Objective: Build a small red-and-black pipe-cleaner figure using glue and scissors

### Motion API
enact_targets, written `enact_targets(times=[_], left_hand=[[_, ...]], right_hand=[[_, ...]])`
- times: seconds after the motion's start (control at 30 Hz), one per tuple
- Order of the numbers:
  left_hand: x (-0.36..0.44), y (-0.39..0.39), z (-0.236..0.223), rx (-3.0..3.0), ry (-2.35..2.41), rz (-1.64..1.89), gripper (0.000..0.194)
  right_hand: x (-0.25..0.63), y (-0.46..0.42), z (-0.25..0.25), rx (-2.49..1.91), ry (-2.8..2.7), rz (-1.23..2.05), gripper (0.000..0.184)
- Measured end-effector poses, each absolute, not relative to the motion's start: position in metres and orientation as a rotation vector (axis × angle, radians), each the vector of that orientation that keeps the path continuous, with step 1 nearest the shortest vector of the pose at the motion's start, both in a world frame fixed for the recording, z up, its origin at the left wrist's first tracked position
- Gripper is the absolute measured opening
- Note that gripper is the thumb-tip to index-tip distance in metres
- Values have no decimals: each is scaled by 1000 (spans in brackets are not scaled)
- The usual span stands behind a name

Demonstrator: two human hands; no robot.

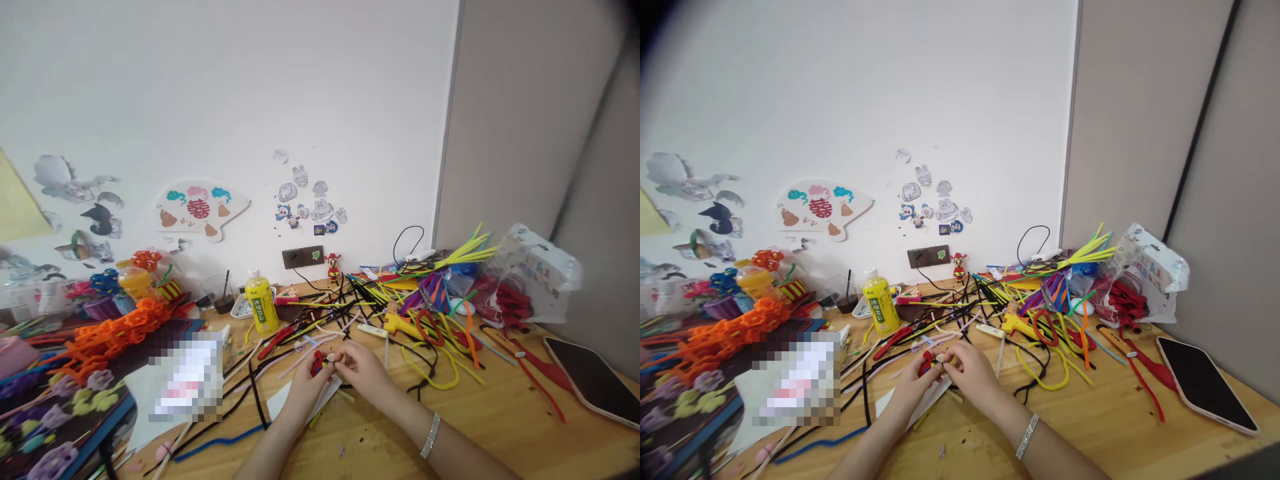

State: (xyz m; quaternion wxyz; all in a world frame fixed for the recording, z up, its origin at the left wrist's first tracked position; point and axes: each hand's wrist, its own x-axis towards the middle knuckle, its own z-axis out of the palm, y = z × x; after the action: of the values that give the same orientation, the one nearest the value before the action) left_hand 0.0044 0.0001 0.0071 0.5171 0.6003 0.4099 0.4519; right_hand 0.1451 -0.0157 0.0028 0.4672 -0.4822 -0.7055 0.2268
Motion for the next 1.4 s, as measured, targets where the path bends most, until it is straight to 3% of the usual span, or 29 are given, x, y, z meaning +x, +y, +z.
enact_targets(times=[0.57, 0.87, 1.4], left_hand=[[4, -4, 13, 1547, 1054, 1114, 17], [3, 0, 14, 1487, 1082, 1115, 33], [-1, 3, 10, 1463, 1163, 1067, 41]], right_hand=[[142, -10, -9, -1196, -1665, 667, 11], [135, -9, -9, -1134, -1532, 802, 7], [129, -11, -5, -1099, -1443, 882, 11]])
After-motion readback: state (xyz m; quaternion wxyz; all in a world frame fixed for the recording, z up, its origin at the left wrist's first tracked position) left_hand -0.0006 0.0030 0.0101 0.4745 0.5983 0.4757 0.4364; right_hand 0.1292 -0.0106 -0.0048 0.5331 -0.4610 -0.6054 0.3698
